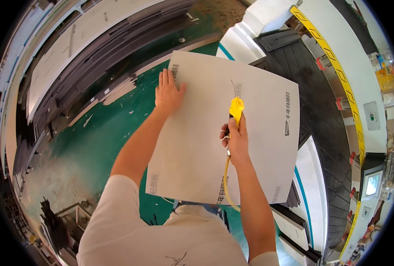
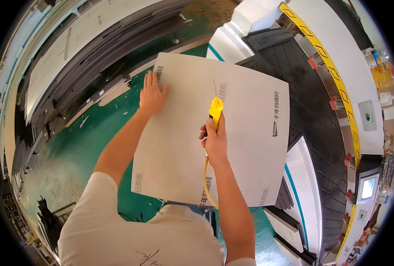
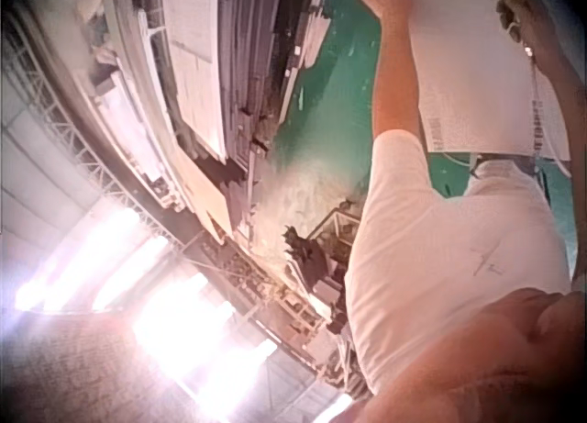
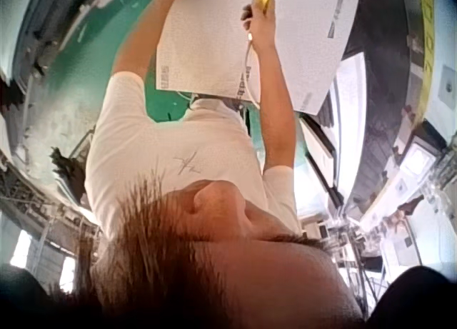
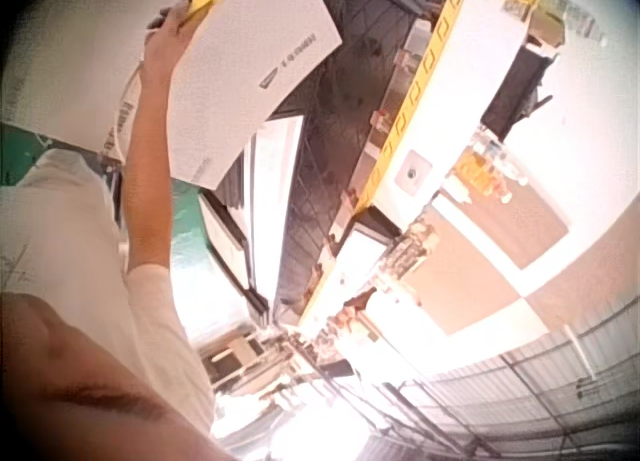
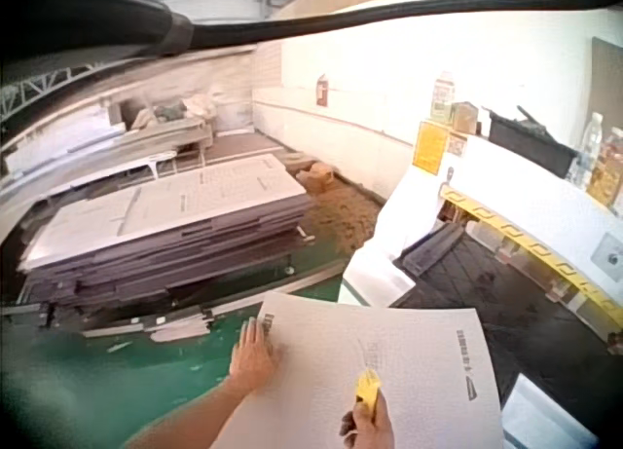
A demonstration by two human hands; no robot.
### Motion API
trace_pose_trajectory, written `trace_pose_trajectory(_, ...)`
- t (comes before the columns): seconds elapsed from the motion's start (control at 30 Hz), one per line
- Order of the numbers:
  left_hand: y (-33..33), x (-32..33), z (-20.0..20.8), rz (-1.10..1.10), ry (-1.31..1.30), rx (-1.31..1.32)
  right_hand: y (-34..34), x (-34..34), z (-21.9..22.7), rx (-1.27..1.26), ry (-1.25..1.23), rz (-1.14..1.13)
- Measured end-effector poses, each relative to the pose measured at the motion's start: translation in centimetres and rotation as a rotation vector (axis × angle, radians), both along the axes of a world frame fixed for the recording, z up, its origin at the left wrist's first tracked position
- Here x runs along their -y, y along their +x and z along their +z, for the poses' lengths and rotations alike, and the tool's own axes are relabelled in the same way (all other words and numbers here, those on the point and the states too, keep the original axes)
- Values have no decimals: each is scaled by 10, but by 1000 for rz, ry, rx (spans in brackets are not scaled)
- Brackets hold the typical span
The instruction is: The person cleans the surface of large white rectangular panels using a yellow air blower and a small scraper. They systematically remove dust and debris from the panels, which are stacked on a workbench in a workshop environment.
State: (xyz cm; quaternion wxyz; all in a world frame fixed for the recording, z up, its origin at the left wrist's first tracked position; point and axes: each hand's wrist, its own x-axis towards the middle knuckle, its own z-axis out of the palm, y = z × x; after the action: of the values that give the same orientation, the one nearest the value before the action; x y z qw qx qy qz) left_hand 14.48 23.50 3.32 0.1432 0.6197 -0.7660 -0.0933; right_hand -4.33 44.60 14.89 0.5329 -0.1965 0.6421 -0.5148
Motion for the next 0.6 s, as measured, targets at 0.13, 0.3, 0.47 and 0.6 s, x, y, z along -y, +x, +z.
trace_pose_trajectory(0.13,-19,94,-24,-6,-165,196,-23,40,16,118,16,448)
trace_pose_trajectory(0.3,-123,109,-15,-345,-59,247,-130,15,-37,-142,28,-475)
trace_pose_trajectory(0.47,-250,56,-8,-657,0,201,-176,-88,-38,-31,63,-136)
trace_pose_trajectory(0.6,-319,26,-12,-831,-29,181,-161,-149,-19,-50,2,-658)
